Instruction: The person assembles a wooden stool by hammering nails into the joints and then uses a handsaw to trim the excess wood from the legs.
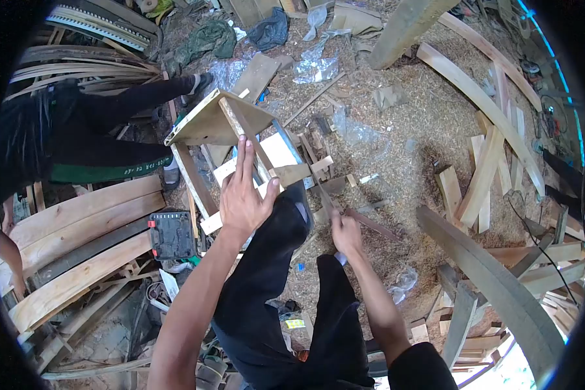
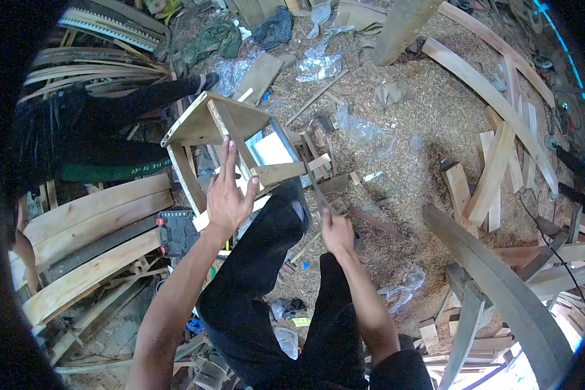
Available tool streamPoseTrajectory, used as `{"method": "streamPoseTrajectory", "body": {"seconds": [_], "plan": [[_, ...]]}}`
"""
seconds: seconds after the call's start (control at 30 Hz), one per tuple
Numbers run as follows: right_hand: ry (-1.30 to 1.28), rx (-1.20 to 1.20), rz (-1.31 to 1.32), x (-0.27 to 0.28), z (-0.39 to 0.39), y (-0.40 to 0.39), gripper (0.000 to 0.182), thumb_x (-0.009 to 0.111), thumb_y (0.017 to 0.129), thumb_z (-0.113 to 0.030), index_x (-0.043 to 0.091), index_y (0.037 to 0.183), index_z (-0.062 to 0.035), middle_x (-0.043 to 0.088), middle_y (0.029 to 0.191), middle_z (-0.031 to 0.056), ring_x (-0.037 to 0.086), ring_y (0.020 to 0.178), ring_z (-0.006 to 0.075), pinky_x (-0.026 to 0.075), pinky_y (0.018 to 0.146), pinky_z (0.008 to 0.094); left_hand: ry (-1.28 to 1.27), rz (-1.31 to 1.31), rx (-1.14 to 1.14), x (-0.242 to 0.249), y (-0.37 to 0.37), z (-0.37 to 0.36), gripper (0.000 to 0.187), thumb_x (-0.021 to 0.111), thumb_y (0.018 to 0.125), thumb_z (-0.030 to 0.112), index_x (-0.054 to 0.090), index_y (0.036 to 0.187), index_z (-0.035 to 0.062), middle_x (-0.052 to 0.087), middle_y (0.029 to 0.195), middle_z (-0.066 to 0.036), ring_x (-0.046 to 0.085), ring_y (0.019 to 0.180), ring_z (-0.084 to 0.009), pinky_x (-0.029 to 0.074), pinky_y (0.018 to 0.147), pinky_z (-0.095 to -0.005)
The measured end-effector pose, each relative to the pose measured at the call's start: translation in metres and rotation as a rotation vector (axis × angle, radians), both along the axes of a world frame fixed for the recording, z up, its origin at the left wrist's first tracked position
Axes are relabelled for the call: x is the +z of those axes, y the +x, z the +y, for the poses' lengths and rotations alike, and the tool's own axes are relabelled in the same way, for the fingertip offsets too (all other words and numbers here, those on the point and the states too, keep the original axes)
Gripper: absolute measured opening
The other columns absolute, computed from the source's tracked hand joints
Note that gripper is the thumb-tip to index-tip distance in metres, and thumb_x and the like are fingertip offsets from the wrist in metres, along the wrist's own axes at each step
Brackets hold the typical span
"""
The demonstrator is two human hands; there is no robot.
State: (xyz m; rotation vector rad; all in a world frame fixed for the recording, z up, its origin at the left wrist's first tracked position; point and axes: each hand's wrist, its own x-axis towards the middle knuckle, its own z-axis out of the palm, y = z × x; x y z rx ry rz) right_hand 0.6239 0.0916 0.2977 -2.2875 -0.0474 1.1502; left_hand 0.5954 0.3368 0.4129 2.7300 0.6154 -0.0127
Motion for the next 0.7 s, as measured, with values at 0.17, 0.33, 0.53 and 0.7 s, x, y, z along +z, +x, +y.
{"method": "streamPoseTrajectory", "body": {"seconds": [0.17,0.33,0.53,0.7], "plan": [[-0.011,-0.102,-0.039,-0.062,0.065,0.038,0.066,0.035,0.095,-0.053,0.069,0.092,0.0027,0.064,0.091,0.0314,0.061,0.093,0.0486,0.046,0.084,0.0545,0.009,-0.003,-0.017,-0.001,0.0,0.001,0.075,0.049,0.09,0.037,0.019,0.15,0.0043,0.025,0.156,-0.013,0.064,0.084,-0.0292,0.047,0.085,-0.0417],[0.13,-0.033,-0.046,-0.054,0.026,0.016,0.066,0.033,0.096,-0.052,0.069,0.09,0.0025,0.064,0.085,0.0314,0.062,0.088,0.0487,0.048,0.081,0.0524,0.048,0.024,-0.013,-0.002,-0.001,0.002,0.076,0.049,0.091,0.039,0.018,0.151,0.0051,0.024,0.156,-0.013,0.064,0.082,-0.0296,0.047,0.085,-0.0424],[0.034,-0.044,-0.014,0.019,-0.026,-0.017,0.059,0.038,0.096,-0.047,0.07,0.09,0.0022,0.063,0.081,0.0313,0.062,0.084,0.0476,0.048,0.081,0.0533,0.011,0.016,-0.005,-0.002,0.001,0.004,0.077,0.051,0.089,0.038,0.018,0.151,0.0057,0.024,0.156,-0.012,0.064,0.084,-0.0281,0.046,0.087,-0.0428],[0.001,-0.032,-0.103,-0.058,0.047,0.017,0.06,0.035,0.096,-0.049,0.07,0.093,0.0001,0.064,0.088,0.0313,0.061,0.091,0.0483,0.048,0.084,0.0532,-0.012,0.032,0.004,-0.002,-0.002,0.0,0.077,0.051,0.09,0.038,0.016,0.151,0.0065,0.023,0.157,-0.011,0.063,0.085,-0.0292,0.046,0.087,-0.0434]]}}
